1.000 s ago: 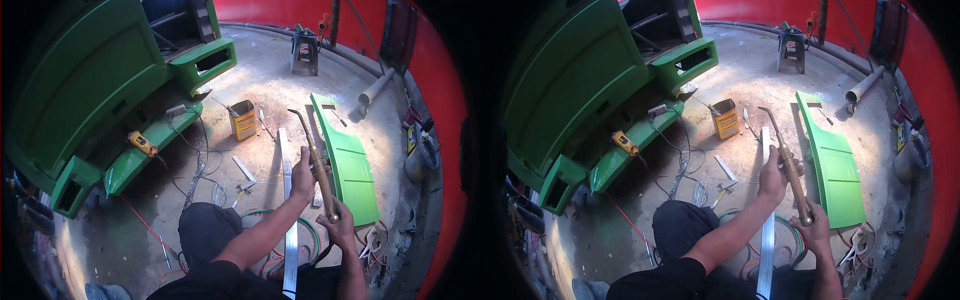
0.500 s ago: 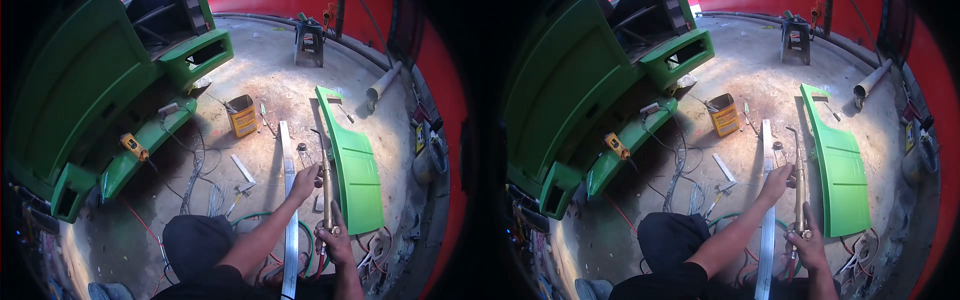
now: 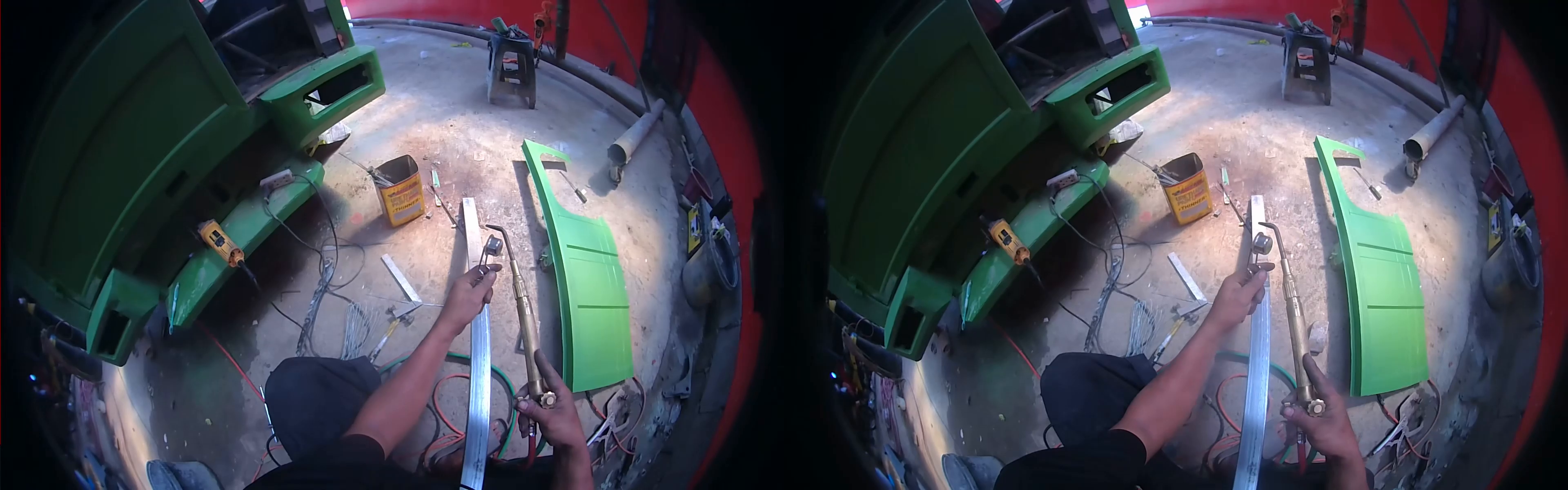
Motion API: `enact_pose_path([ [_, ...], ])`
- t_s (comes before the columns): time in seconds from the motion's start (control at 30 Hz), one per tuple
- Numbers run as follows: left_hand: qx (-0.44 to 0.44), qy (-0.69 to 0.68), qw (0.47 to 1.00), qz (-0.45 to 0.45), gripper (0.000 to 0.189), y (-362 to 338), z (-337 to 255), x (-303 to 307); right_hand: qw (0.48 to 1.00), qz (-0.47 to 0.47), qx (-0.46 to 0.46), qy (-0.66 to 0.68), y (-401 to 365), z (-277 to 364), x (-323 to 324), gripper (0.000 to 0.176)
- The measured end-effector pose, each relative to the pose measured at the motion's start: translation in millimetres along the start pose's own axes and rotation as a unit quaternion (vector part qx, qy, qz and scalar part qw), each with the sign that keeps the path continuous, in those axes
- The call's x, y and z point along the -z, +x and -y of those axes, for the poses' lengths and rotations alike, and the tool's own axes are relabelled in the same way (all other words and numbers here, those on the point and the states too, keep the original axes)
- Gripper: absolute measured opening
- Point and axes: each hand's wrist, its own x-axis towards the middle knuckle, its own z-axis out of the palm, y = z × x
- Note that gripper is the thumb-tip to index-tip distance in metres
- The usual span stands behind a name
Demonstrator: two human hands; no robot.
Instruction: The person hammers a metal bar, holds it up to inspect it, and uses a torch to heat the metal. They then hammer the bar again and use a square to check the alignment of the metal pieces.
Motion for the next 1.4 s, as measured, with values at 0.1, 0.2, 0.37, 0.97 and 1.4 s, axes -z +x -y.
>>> enact_pose_path([
  [0.1, 0.017, 0.008, 0.997, -0.069, 0.026, 0, 6, -8, 1.0, -0.008, -0.01, -0.017, -1, 3, -1, 0.093],
  [0.2, 0.147, 0.072, 0.976, -0.14, 0.029, 5, 28, -1, 1.0, -0.007, -0.012, -0.007, -1, 1, -2, 0.095],
  [0.37, 0.079, -0.065, 0.985, -0.14, 0.028, 11, 32, 8, 1.0, 0.015, 0.007, 0.002, -3, -3, -2, 0.096],
  [0.97, 0.07, -0.242, 0.965, -0.069, 0.061, 23, -11, -8, 1.0, 0.022, 0.003, -0.021, -9, 3, 5, 0.085],
  [1.4, 0.086, -0.189, 0.975, -0.075, 0.054, 30, -11, -19, 1.0, 0.006, -0.007, 0.015, -7, 7, 8, 0.085],
])
